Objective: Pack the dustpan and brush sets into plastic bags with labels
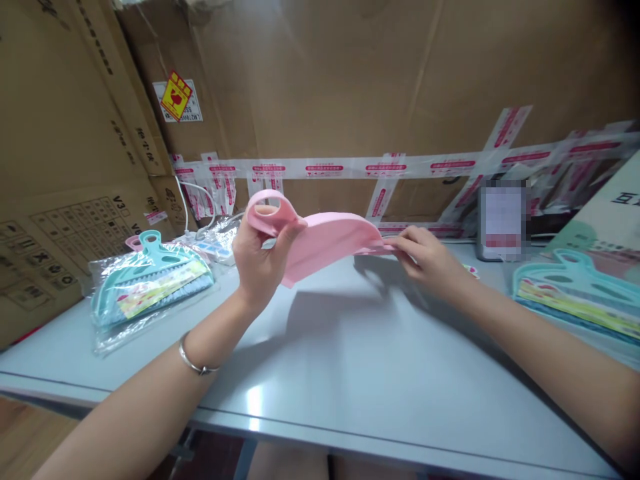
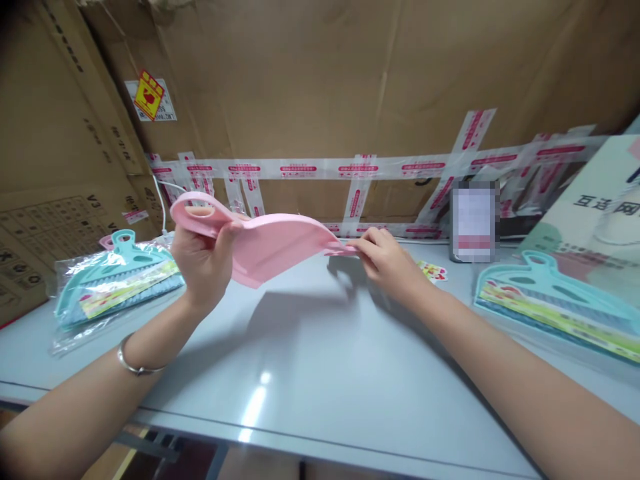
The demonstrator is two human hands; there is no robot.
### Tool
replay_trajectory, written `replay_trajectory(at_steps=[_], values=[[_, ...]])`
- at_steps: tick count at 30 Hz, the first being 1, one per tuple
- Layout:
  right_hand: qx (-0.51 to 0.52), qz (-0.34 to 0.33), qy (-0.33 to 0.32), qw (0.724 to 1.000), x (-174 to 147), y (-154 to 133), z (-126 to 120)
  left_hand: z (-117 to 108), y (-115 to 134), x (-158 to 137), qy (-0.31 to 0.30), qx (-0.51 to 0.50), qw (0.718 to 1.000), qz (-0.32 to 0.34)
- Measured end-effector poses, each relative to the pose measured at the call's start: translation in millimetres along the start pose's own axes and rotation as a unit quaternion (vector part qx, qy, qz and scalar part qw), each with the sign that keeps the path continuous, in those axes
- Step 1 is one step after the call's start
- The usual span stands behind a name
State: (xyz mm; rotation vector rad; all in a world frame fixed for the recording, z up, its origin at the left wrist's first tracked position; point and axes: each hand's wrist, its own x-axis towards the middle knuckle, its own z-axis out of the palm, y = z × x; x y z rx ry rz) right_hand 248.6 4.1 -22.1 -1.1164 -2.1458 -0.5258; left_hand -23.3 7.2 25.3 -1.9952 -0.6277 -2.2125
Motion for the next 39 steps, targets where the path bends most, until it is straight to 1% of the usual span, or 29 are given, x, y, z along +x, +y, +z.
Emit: replay_trajectory(at_steps=[2,4,6,8,10,13,14,15,16,17,20,21,22,23,24,26,28,30,33,35,37,39], values=[[0.043,-0.002,0.011,0.999,-0.3,0.4,-1.3,1.3,-1.1,1.2,-0.015,0.001,0.999,-0.048],[0.081,-0.005,-0.001,0.997,-1.2,-0.5,-2.2,2.0,-3.7,1.7,-0.033,-0.01,0.995,-0.095],[0.115,-0.001,-0.019,0.993,-2.4,-3.0,-2.9,2.3,-7.4,1.4,-0.048,-0.027,0.99,-0.129],[0.139,0.01,-0.018,0.99,-3.3,-7.5,-3.3,2.7,-10.9,-0.6,-0.075,-0.031,0.984,-0.158],[0.152,0.018,-0.004,0.988,-3.6,-13.5,-3.2,3.7,-12.8,-4.8,-0.139,-0.029,0.974,-0.179],[0.165,0.003,0.016,0.986,-3.5,-22.2,-2.1,6.4,-11.9,-14.1,-0.276,-0.059,0.941,-0.184],[0.168,-0.004,0.023,0.986,-3.5,-24.3,-1.7,7.4,-11.1,-17.0,-0.312,-0.077,0.93,-0.18],[0.17,-0.009,0.031,0.985,-3.6,-26.1,-1.4,8.2,-10.5,-19.2,-0.332,-0.092,0.922,-0.178],[0.173,-0.01,0.042,0.984,-3.8,-27.6,-1.5,8.8,-10.2,-20.5,-0.334,-0.102,0.92,-0.181],[0.177,-0.005,0.054,0.983,-4.0,-29.0,-2.0,9.1,-10.3,-20.7,-0.317,-0.104,0.923,-0.19],[0.191,0.043,0.089,0.977,-4.2,-34.7,-6.6,8.2,-13.3,-15.3,-0.199,-0.079,0.95,-0.228],[0.194,0.067,0.092,0.974,-4.0,-37.5,-8.9,7.4,-15.0,-12.3,-0.169,-0.073,0.953,-0.24],[0.195,0.09,0.091,0.972,-3.7,-40.7,-11.4,6.5,-16.9,-9.4,-0.156,-0.071,0.952,-0.255],[0.196,0.112,0.087,0.97,-3.3,-44.1,-13.8,5.6,-18.9,-6.8,-0.163,-0.073,0.945,-0.274],[0.197,0.132,0.083,0.968,-2.8,-47.6,-15.9,4.7,-20.9,-5.0,-0.184,-0.076,0.933,-0.301],[0.199,0.163,0.077,0.963,-1.7,-53.7,-18.7,3.2,-24.0,-3.7,-0.246,-0.071,0.895,-0.365],[0.206,0.189,0.067,0.958,-0.6,-58.1,-19.3,2.3,-24.6,-4.9,-0.297,-0.049,0.865,-0.402],[0.217,0.204,0.06,0.953,0.4,-60.5,-18.1,1.9,-22.0,-7.5,-0.346,-0.041,0.848,-0.398],[0.238,0.22,0.04,0.945,1.9,-62.5,-15.6,2.4,-14.1,-12.3,-0.415,-0.071,0.828,-0.37],[0.254,0.232,0.014,0.939,2.9,-64.0,-14.5,3.4,-9.4,-16.3,-0.431,-0.071,0.818,-0.376],[0.27,0.246,-0.009,0.931,4.2,-65.7,-13.7,4.9,-7.0,-20.7,-0.428,-0.063,0.808,-0.4],[0.278,0.266,-0.028,0.923,5.7,-67.7,-12.3,6.7,-6.3,-25.2,-0.425,-0.077,0.796,-0.424]])
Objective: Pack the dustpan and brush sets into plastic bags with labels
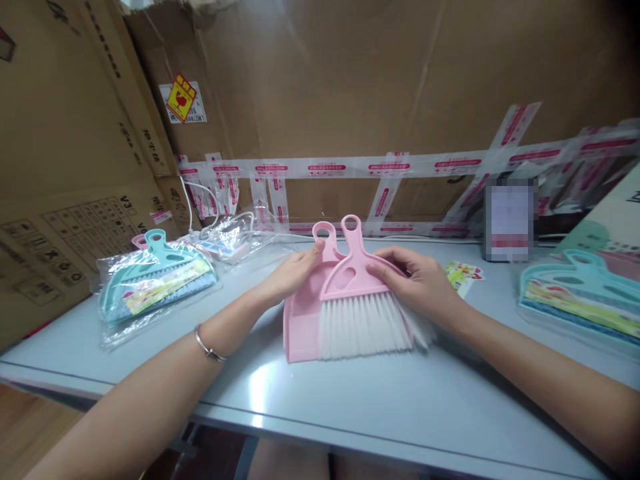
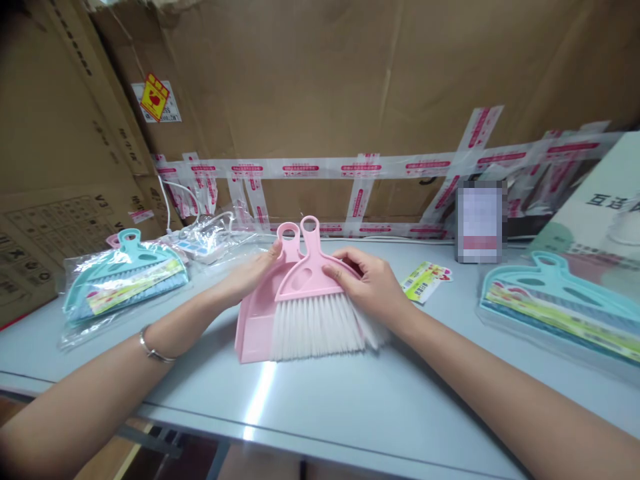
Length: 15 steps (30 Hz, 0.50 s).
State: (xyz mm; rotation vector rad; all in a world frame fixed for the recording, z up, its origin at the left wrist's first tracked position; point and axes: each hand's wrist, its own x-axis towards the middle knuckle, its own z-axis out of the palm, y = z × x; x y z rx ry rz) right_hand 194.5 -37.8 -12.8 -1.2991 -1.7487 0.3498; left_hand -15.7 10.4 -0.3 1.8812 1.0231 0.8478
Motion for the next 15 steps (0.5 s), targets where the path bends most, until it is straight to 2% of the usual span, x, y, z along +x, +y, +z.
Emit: replay_trajectory(at_steps=[6,8,12,15], values=[[0.023,0.079,-0.025,0.996,1.3,-2.1,11.0,12.3,-2.5,-1.4,-0.071,-0.069,0.993,-0.07],[0.034,0.076,-0.025,0.996,1.1,-2.8,12.7,14.8,-2.2,-1.8,-0.086,-0.091,0.989,-0.085],[0.05,0.041,-0.004,0.998,-0.6,-4.8,12.6,16.0,-4.5,-0.1,-0.072,-0.11,0.987,-0.094],[0.024,0.03,-0.004,0.999,-3.7,-5.8,14.7,15.6,-6.2,1.2,-0.081,-0.104,0.988,-0.083]])
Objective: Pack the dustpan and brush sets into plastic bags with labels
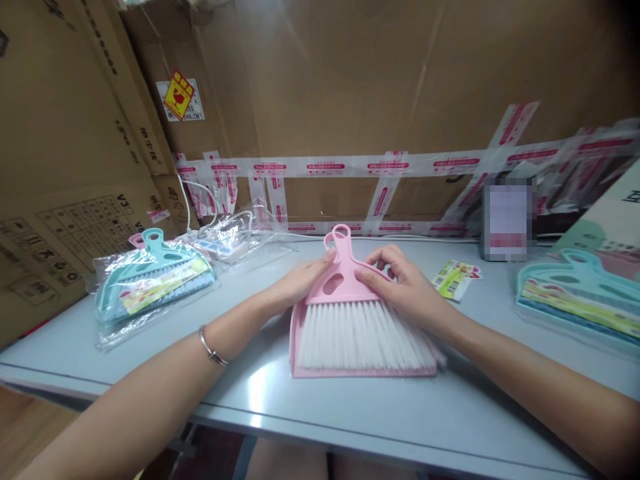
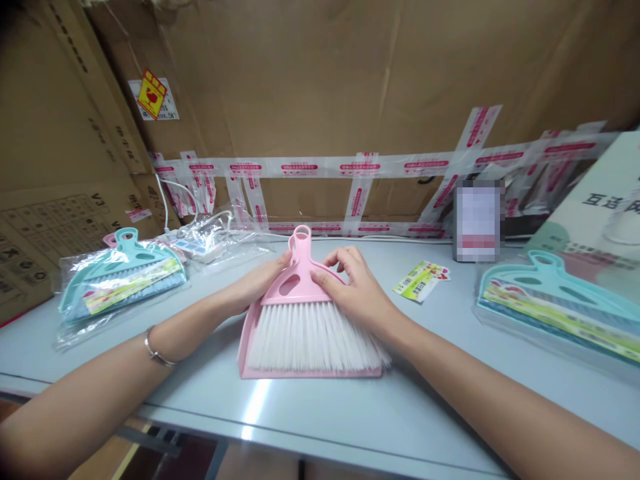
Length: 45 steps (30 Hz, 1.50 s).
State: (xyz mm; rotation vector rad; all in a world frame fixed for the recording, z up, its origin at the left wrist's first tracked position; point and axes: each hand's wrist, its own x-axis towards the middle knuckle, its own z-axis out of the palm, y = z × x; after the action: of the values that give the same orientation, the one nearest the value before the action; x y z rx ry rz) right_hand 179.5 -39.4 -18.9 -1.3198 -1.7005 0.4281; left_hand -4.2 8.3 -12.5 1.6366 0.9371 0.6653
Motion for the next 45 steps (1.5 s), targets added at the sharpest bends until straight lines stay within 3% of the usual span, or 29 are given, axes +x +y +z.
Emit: replay_trajectory(at_steps=[10,13,18,25,45], values=[[-0.041,0.102,-0.09,0.99,-8.2,-5.9,2.1,3.7,7.3,-7.2,-0.088,0.064,0.994,0.02],[0.005,0.136,-0.089,0.987,-5.0,-1.7,1.0,3.1,6.7,-7.2,-0.082,0.08,0.993,0.016],[0.086,0.191,-0.196,0.958,1.0,3.7,-0.3,1.5,4.4,-6.1,-0.071,0.102,0.992,0.005],[0.033,0.084,-0.232,0.969,0.1,-3.5,0.0,3.3,5.3,-6.1,-0.073,0.133,0.988,-0.003],[0.015,0.101,-0.237,0.966,-1.5,0.7,7.2,6.7,5.1,-7.2,-0.039,0.232,0.972,-0.01]])
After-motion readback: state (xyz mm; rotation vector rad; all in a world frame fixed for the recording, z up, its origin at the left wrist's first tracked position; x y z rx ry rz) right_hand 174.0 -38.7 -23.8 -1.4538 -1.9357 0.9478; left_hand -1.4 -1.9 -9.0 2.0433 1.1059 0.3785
